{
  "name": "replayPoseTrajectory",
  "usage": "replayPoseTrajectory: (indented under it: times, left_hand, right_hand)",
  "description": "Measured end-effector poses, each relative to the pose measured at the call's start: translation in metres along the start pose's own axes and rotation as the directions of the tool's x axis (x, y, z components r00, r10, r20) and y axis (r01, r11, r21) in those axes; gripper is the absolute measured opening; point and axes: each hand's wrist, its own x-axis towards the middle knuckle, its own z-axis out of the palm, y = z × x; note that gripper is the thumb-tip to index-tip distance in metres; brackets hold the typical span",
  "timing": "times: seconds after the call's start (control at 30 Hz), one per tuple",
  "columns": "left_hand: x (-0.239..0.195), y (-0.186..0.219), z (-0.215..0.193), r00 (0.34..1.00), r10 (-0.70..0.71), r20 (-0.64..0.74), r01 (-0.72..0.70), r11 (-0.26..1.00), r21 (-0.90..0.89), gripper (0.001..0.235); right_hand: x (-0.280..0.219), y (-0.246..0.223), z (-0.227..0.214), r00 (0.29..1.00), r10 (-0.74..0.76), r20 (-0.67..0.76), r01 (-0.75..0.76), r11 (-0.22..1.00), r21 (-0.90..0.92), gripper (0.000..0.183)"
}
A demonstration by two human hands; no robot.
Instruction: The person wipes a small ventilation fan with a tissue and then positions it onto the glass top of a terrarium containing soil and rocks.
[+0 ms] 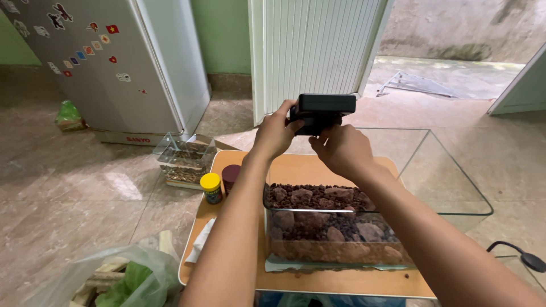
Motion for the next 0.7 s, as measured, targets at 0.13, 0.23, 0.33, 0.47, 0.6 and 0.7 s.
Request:
replayPoseTrajectory:
  times: [0.13,0.23,0.33,0.47,0.6,0.7]
  left_hand:
    - [0.000,0.000,0.000,1.000,-0.008,-0.001,0.008,1.000,-0.014,0.043]
    - [0.001,0.000,0.000,1.000,-0.015,0.016,0.015,1.000,0.002,0.045]
    - [-0.001,0.000,0.000,1.000,-0.010,0.007,0.010,1.000,-0.010,0.044]
    - [-0.005,0.006,-0.003,1.000,-0.018,0.013,0.018,1.000,-0.006,0.041]
    - [-0.003,0.003,-0.001,1.000,-0.001,-0.001,0.001,1.000,0.008,0.042]
    - [0.001,-0.001,0.002,1.000,0.012,-0.005,-0.012,1.000,0.011,0.043]
  right_hand:
    - [0.040,0.003,0.035,0.999,0.051,0.018,-0.047,0.986,-0.158,0.065]
    - [0.040,-0.002,0.039,0.985,0.171,0.017,-0.172,0.981,0.095,0.065]
    - [0.027,-0.027,0.031,0.939,0.313,0.144,-0.344,0.816,0.464,0.047]
    - [0.009,-0.038,0.013,0.810,0.366,0.458,-0.557,0.237,0.796,0.045]
    - [0.008,-0.021,0.027,0.944,0.272,0.187,-0.288,0.955,0.065,0.066]
    - [0.008,-0.021,0.039,0.997,-0.061,-0.037,0.047,0.950,-0.308,0.064]
